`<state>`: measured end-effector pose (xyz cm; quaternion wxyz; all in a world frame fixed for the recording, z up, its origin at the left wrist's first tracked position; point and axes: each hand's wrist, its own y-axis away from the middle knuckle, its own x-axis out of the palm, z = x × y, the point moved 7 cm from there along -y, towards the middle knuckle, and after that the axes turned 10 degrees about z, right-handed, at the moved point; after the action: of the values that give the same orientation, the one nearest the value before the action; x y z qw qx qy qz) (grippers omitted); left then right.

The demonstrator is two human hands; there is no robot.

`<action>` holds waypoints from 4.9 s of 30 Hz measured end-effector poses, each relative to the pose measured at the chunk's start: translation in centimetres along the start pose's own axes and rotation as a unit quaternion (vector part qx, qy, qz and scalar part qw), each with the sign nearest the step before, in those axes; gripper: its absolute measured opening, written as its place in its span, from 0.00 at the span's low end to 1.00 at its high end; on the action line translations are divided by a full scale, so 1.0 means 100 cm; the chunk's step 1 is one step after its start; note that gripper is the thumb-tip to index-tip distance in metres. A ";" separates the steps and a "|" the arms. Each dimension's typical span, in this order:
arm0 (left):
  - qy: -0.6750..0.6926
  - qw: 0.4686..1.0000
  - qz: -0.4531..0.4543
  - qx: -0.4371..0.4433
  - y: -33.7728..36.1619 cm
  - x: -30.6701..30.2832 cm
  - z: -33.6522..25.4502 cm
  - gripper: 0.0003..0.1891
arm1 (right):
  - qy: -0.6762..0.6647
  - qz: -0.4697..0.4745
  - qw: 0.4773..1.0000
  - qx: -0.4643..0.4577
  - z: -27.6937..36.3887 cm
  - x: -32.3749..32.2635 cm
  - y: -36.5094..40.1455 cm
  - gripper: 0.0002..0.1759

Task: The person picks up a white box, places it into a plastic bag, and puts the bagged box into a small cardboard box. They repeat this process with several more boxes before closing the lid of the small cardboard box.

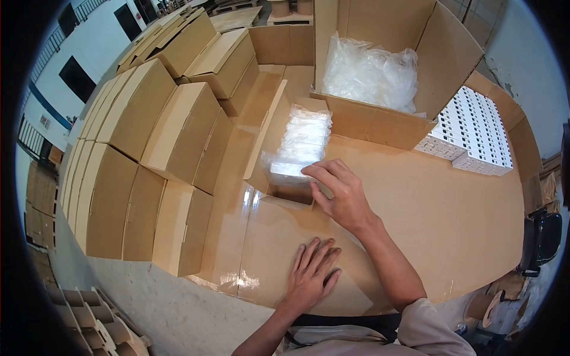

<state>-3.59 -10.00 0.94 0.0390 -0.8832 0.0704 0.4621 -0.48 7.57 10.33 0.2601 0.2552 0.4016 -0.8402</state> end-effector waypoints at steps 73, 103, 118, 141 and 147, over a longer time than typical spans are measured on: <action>-0.066 0.997 -0.015 0.034 -0.235 0.022 -0.022 0.31 | 0.251 -0.296 0.858 0.337 -0.207 -0.302 0.275 0.25; 0.324 0.945 -0.042 -0.035 -0.235 0.005 -0.002 0.15 | -0.102 -0.171 0.902 0.383 -0.155 -0.147 0.151 0.15; 0.512 0.859 -0.024 0.014 -0.245 0.016 0.015 0.18 | -0.189 -0.172 0.939 0.229 -0.138 -0.121 0.134 0.11; 0.381 0.922 -0.060 0.041 -0.244 0.011 0.021 0.18 | -0.174 -0.136 0.922 0.318 -0.174 -0.099 0.146 0.28; 0.366 0.928 -0.057 0.041 -0.243 0.011 0.021 0.18 | -0.167 -0.120 0.923 0.324 -0.174 -0.099 0.147 0.29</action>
<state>-0.81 14.17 -1.05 0.0728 -0.9911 0.0483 0.1008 20.07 15.96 -0.82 0.1238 0.1314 0.0853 -0.9799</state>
